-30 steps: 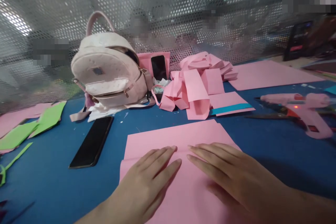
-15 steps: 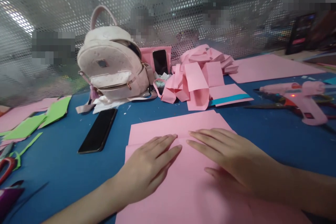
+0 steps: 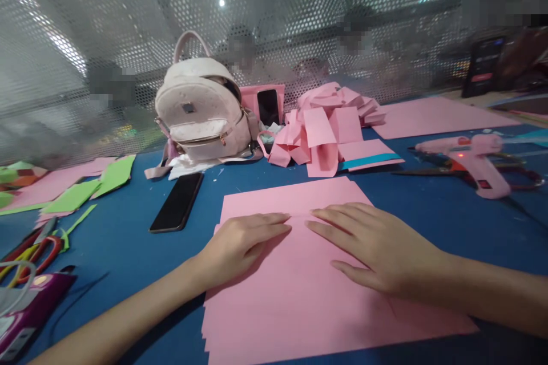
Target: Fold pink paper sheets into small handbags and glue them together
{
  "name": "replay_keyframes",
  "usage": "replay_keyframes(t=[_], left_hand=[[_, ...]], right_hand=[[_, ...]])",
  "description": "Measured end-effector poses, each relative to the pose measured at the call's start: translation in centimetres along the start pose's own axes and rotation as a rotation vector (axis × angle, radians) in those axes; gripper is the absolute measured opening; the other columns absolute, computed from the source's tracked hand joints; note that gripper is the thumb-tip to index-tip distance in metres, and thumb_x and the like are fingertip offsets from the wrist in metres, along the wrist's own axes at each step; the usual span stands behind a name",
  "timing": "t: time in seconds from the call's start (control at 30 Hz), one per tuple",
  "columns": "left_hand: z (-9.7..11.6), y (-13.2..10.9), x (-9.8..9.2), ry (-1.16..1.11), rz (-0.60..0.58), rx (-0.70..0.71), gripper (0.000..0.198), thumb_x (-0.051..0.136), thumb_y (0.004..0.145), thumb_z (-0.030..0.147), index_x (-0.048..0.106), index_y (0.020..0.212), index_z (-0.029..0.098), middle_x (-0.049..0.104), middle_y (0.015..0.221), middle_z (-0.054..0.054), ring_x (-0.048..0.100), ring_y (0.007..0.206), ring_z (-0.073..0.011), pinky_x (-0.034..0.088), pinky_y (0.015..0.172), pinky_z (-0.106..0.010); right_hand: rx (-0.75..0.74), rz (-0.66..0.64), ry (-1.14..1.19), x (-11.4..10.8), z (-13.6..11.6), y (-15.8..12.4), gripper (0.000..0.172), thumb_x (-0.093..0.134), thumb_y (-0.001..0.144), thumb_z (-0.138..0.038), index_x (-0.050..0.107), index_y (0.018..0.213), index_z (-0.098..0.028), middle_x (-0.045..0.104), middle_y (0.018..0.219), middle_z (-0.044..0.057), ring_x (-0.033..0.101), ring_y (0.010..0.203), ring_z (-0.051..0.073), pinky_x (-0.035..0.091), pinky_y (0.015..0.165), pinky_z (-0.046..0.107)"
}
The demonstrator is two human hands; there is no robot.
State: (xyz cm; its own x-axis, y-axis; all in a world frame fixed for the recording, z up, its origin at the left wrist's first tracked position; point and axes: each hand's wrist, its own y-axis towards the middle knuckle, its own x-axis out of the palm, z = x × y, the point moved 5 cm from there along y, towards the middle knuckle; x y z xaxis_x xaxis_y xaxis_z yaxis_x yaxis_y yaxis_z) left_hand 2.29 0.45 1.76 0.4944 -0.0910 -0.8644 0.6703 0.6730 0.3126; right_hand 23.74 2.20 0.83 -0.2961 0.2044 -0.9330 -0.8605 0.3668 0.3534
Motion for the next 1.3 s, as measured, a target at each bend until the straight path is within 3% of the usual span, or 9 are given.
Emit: replay_keyframes(t=[0.23, 0.4, 0.77, 1.3], left_hand=[[0.1, -0.2, -0.2, -0.019, 0.025, 0.034, 0.042, 0.042, 0.095, 0.004, 0.061, 0.13, 0.018, 0.066, 0.132, -0.008, 0.061, 0.121, -0.0188, 0.051, 0.103, -0.035], [0.1, 0.0, -0.1, 0.012, 0.051, 0.055, 0.035, 0.046, 0.097, 0.009, 0.062, 0.127, 0.018, 0.066, 0.129, -0.01, 0.06, 0.117, -0.0215, 0.051, 0.099, -0.039], [0.4, 0.0, -0.4, 0.061, 0.068, 0.091, 0.03, 0.048, 0.099, 0.014, 0.067, 0.12, 0.022, 0.071, 0.123, -0.008, 0.065, 0.107, -0.021, 0.056, 0.088, -0.037], [1.1, 0.1, -0.5, 0.1, 0.127, 0.196, 0.024, 0.052, 0.097, 0.013, 0.07, 0.114, 0.019, 0.074, 0.116, -0.011, 0.071, 0.107, -0.0197, 0.059, 0.091, -0.034]], right_hand=[[-0.015, 0.038, 0.027, -0.6, -0.2, 0.2, 0.04, 0.05, 0.094, -0.028, 0.059, 0.131, -0.016, 0.066, 0.129, 0.013, 0.063, 0.111, 0.03, 0.052, 0.09, 0.048], [-0.023, 0.062, 0.029, -0.8, -0.3, 0.3, 0.038, 0.046, 0.096, -0.022, 0.059, 0.13, -0.015, 0.068, 0.127, 0.012, 0.064, 0.109, 0.027, 0.051, 0.09, 0.045], [-0.01, 0.058, 0.033, -0.9, -0.2, 0.3, 0.039, 0.046, 0.096, -0.021, 0.058, 0.132, -0.012, 0.067, 0.127, 0.014, 0.064, 0.11, 0.028, 0.052, 0.091, 0.046], [-0.046, 0.057, 0.029, -0.9, -0.3, 0.2, 0.041, 0.046, 0.096, -0.019, 0.057, 0.134, -0.014, 0.064, 0.133, 0.012, 0.064, 0.116, 0.026, 0.054, 0.094, 0.045]])
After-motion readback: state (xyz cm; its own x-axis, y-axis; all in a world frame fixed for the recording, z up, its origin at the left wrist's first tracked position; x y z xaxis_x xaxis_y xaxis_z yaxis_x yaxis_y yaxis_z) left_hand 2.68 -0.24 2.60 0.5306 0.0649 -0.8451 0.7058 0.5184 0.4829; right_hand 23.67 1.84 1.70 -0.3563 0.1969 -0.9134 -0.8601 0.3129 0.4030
